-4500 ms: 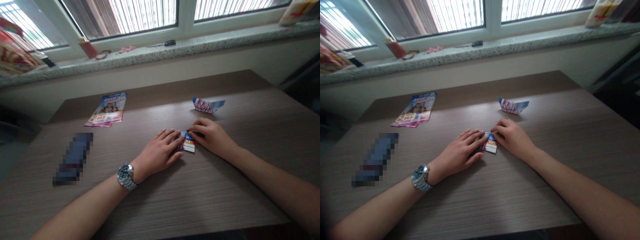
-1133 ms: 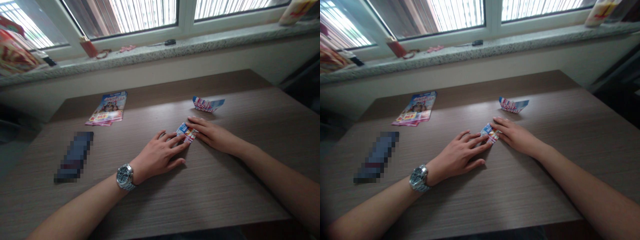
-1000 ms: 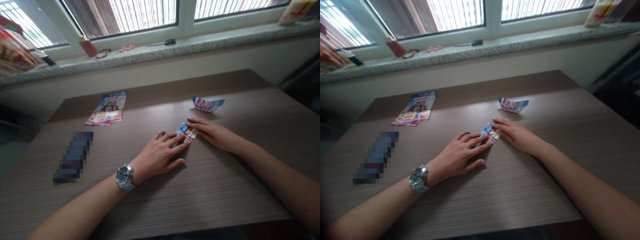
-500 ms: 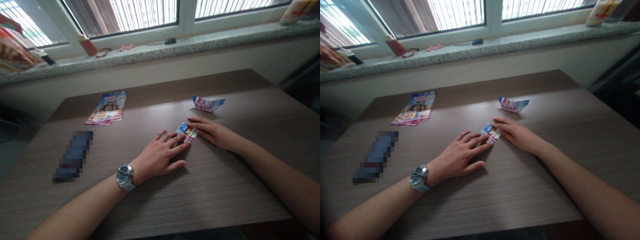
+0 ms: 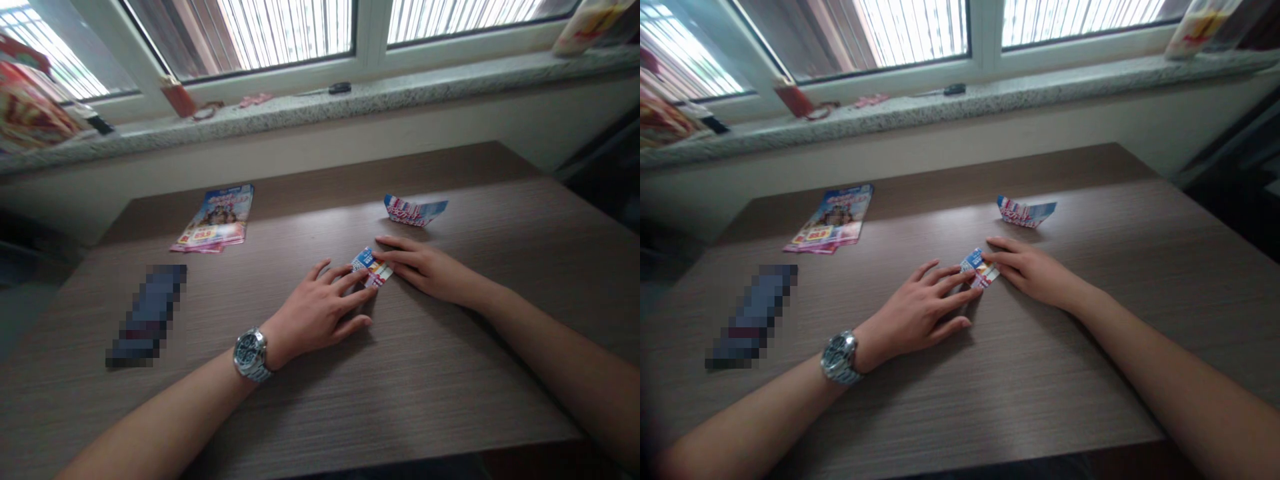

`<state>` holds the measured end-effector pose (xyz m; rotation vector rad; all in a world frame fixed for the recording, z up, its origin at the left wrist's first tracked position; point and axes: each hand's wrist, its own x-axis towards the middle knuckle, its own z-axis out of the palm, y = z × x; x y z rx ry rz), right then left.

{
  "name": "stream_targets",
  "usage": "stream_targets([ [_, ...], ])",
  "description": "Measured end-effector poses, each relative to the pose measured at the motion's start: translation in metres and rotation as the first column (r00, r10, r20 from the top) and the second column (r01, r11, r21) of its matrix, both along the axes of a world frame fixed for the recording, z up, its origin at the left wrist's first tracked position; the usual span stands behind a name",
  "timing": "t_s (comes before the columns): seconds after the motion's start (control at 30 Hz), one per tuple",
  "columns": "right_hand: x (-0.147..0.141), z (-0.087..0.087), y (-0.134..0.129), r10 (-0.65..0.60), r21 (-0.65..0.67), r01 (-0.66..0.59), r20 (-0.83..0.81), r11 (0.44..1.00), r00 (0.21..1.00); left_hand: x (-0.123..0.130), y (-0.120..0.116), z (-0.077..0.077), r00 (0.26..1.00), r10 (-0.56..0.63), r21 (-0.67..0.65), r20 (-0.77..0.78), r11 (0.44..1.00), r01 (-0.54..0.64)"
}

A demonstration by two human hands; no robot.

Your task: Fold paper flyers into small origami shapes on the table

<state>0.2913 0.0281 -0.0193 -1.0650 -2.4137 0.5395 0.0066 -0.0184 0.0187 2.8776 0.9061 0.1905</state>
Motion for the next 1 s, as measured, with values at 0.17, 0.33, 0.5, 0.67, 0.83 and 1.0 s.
stream_targets([
  [0.17,-0.001,0.001,-0.001,0.001,0.014,-0.001,-0.028,1.000,1.000,-0.003,0.002,-0.001,1.000,-0.016,0.036,0.010,0.999,0.016],
  [0.33,-0.002,0.002,-0.003,0.004,0.037,-0.003,-0.021,0.999,1.000,-0.003,0.003,-0.003,1.000,-0.010,0.041,0.028,0.999,0.009],
  [0.5,-0.003,0.005,-0.005,0.027,0.075,-0.025,-0.017,0.997,0.999,-0.003,0.004,-0.005,0.998,0.018,0.056,0.057,0.998,-0.021],
  [0.67,-0.007,0.010,-0.007,0.065,0.103,-0.063,-0.015,0.993,0.998,-0.003,0.005,-0.006,0.996,0.082,0.071,0.032,0.994,-0.085],
  [0.83,-0.011,0.015,-0.011,0.110,0.121,-0.107,-0.015,0.987,0.994,-0.004,0.006,-0.006,0.992,0.120,0.079,0.039,0.989,-0.123],
  [1.0,-0.015,0.019,-0.014,0.115,0.126,-0.110,-0.028,0.986,0.993,-0.005,0.008,-0.007,0.991,0.124,0.068,0.053,0.990,-0.127],
])
